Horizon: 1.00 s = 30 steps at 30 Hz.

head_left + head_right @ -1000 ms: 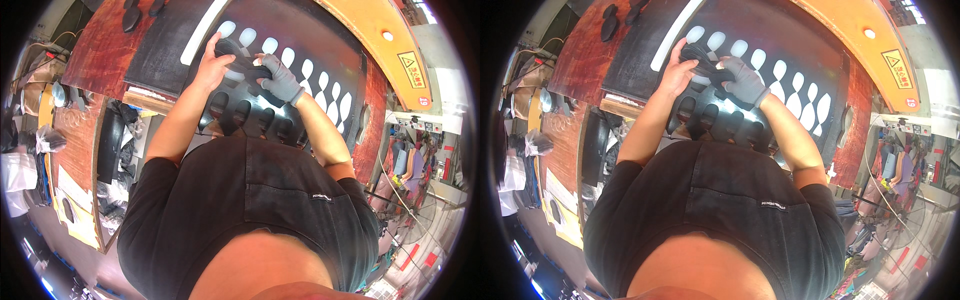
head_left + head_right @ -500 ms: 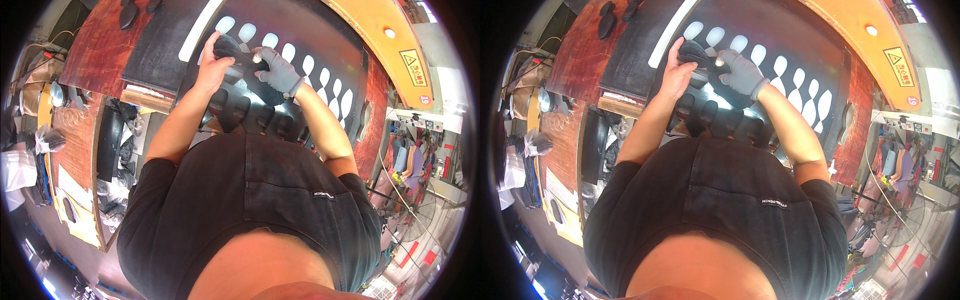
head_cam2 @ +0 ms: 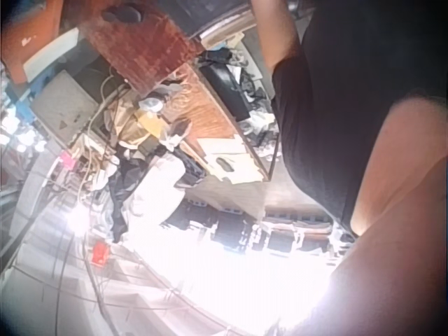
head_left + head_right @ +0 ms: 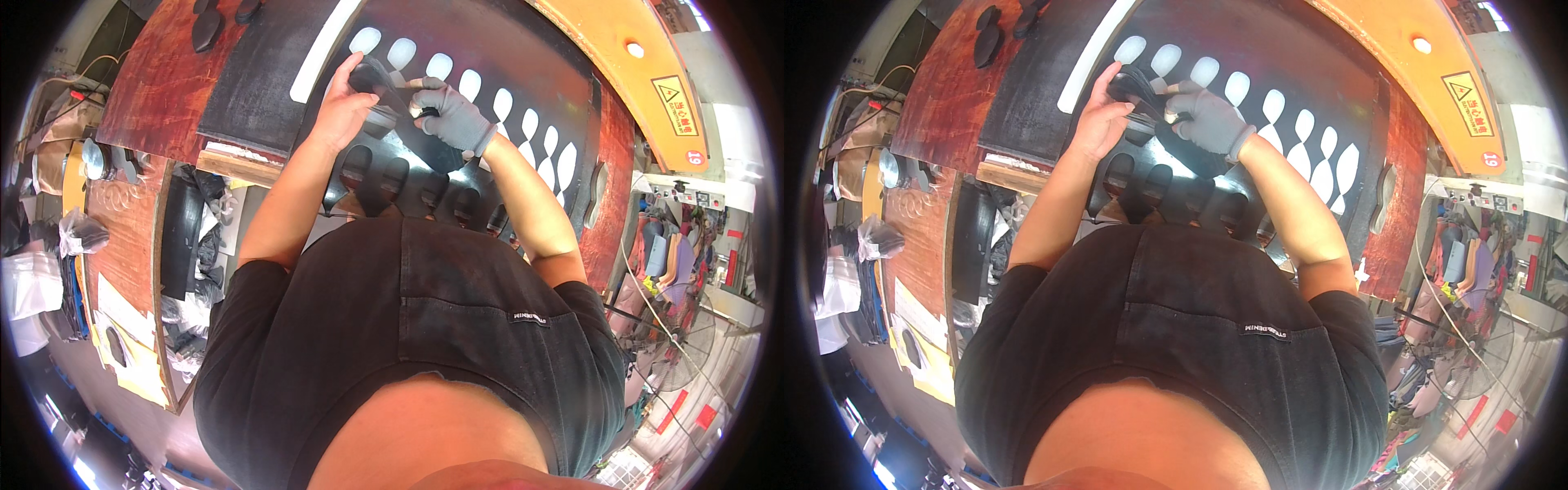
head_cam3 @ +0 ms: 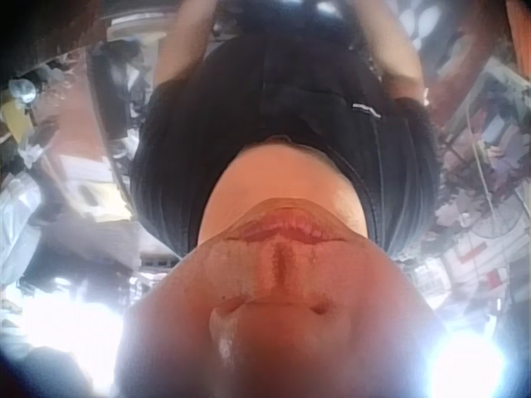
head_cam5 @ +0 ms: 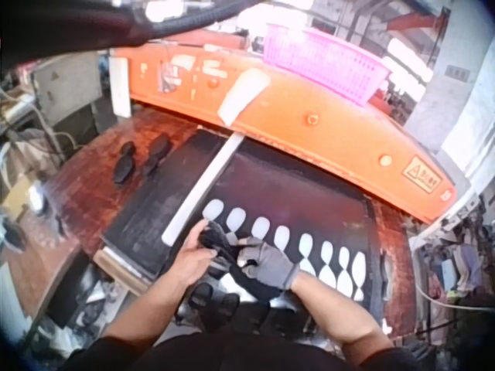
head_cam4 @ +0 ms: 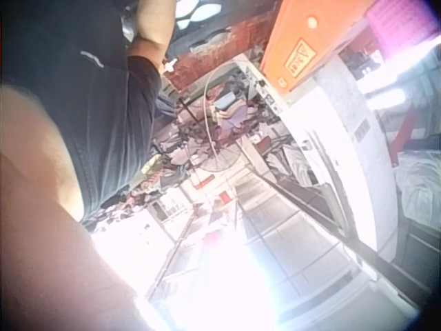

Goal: The person repeatedly places a white strip of material into a hydraulic press, closes the press to compress it, then opens the press and removes the strip. This cycle is repeated multiple times. The person also handles a black rubber mat with oval cutouts, aligning and pressing it under the press.

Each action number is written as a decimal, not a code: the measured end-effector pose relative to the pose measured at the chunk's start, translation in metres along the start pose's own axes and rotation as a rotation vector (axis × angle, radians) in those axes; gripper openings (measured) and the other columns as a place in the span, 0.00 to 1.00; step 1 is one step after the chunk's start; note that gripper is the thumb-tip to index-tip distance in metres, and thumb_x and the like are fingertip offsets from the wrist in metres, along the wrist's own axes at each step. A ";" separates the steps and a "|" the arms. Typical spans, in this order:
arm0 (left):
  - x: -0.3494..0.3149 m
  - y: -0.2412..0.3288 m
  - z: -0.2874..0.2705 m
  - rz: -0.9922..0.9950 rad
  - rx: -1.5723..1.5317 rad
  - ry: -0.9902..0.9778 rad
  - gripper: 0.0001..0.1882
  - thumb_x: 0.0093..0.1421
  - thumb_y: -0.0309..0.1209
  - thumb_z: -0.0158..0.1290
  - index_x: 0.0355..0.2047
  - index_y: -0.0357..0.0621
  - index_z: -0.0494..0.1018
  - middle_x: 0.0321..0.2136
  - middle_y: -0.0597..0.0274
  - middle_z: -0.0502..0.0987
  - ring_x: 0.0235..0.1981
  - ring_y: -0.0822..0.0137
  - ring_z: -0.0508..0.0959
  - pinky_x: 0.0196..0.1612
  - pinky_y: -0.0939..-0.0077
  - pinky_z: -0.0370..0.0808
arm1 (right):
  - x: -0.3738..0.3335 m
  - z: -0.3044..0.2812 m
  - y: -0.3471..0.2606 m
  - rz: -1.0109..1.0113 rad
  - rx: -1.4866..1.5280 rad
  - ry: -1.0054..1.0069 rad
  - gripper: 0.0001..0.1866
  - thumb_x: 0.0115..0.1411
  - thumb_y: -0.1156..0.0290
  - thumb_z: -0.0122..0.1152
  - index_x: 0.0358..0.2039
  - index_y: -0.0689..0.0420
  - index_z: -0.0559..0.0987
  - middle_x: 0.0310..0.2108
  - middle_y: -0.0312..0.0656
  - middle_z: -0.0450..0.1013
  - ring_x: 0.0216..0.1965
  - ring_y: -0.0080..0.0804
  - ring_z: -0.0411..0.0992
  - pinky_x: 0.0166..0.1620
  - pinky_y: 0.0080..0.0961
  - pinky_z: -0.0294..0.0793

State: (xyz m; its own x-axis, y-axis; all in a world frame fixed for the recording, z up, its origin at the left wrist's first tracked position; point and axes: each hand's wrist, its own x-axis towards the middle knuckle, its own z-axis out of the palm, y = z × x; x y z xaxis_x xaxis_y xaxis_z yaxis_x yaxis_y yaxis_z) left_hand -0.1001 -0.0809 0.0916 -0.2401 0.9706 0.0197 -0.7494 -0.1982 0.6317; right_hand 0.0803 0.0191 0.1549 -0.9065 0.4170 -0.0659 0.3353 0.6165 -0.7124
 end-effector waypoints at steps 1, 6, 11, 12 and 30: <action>0.001 0.001 0.000 0.000 -0.054 -0.017 0.38 0.50 0.11 0.45 0.62 0.48 0.54 0.48 0.59 0.66 0.47 0.65 0.70 0.50 0.71 0.69 | 0.000 0.001 0.001 0.012 0.034 -0.006 0.09 0.45 0.84 0.59 0.29 0.59 0.73 0.52 0.43 0.65 0.49 0.39 0.67 0.49 0.30 0.68; 0.001 -0.001 -0.006 -0.021 -0.063 0.019 0.38 0.49 0.11 0.43 0.61 0.47 0.56 0.50 0.60 0.65 0.48 0.65 0.69 0.51 0.70 0.68 | -0.001 0.004 0.002 0.017 0.046 0.031 0.12 0.46 0.80 0.60 0.35 0.58 0.75 0.52 0.41 0.66 0.49 0.40 0.68 0.50 0.30 0.68; 0.001 -0.004 -0.014 0.020 -0.006 -0.069 0.40 0.46 0.12 0.42 0.62 0.47 0.53 0.52 0.57 0.64 0.52 0.62 0.68 0.53 0.69 0.68 | 0.000 0.000 -0.005 0.056 -0.075 0.030 0.22 0.48 0.76 0.62 0.47 0.55 0.73 0.52 0.42 0.66 0.51 0.43 0.67 0.54 0.30 0.66; 0.001 -0.003 -0.015 0.024 -0.012 -0.110 0.41 0.46 0.13 0.42 0.63 0.47 0.52 0.54 0.56 0.62 0.54 0.61 0.67 0.55 0.67 0.67 | 0.000 0.000 -0.006 0.077 -0.067 0.025 0.25 0.48 0.75 0.62 0.49 0.54 0.72 0.53 0.43 0.65 0.52 0.43 0.67 0.54 0.30 0.66; 0.011 -0.006 0.018 0.416 0.370 0.249 0.29 0.54 0.23 0.54 0.56 0.37 0.57 0.47 0.56 0.66 0.47 0.67 0.69 0.51 0.75 0.66 | 0.002 -0.013 -0.040 -0.128 -0.650 0.207 0.29 0.47 0.71 0.61 0.53 0.54 0.68 0.43 0.44 0.70 0.42 0.43 0.72 0.40 0.36 0.73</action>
State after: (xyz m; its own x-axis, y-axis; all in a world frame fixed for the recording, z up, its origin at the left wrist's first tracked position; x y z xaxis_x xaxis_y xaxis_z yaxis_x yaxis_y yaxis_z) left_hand -0.0872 -0.0667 0.1022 -0.6370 0.7522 0.1688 -0.3086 -0.4495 0.8383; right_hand 0.0684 0.0035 0.1924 -0.9034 0.3931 0.1713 0.3730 0.9175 -0.1384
